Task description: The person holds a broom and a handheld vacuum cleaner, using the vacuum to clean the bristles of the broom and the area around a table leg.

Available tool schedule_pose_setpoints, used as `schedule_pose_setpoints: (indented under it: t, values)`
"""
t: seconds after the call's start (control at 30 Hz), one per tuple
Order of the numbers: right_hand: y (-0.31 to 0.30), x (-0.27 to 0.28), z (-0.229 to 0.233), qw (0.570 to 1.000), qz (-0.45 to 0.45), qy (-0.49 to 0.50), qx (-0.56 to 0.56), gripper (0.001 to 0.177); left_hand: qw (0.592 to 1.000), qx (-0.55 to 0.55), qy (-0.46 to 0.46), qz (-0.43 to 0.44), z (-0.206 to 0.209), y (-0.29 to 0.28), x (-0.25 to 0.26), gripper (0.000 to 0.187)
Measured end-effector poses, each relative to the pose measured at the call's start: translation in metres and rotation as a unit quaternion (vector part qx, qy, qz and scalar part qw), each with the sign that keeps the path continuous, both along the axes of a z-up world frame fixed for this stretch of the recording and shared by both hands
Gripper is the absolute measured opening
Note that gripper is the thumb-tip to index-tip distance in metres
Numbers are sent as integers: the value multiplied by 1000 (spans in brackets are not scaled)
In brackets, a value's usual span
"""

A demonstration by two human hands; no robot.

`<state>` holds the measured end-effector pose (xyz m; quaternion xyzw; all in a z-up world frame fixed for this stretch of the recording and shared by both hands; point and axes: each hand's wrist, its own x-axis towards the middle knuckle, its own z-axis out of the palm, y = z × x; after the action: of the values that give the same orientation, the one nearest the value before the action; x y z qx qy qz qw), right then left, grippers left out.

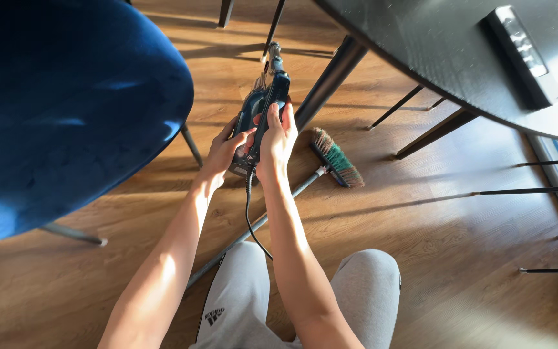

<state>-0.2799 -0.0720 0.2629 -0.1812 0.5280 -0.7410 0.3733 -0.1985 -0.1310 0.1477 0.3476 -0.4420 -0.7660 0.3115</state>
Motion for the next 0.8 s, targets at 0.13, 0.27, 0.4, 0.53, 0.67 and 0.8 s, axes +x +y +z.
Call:
schedule_pose_setpoints:
  t: [0.13, 0.27, 0.4, 0.53, 0.67, 0.8]
  values:
    - [-4, -11, 1, 998, -20, -23, 47, 21, 1000, -8, 23, -7, 8, -2, -11, 74]
    - [25, 8, 16, 999, 33, -19, 30, 34, 999, 34, -35, 3, 26, 38, 14, 77]
    - [66, 42, 36, 996, 56, -47, 43, 53, 999, 9, -43, 12, 42, 76, 52, 81]
    - [110, 80, 48, 995, 75, -68, 3, 54, 994, 5, -97, -50, 57, 104, 98, 89]
    - [166, 101, 72, 992, 113, -50, 24, 53, 992, 73, -51, -90, 67, 140, 124, 92]
    - [225, 98, 97, 986, 143, -25, 79, 49, 986, 78, 100, -108, 57, 178, 127, 91]
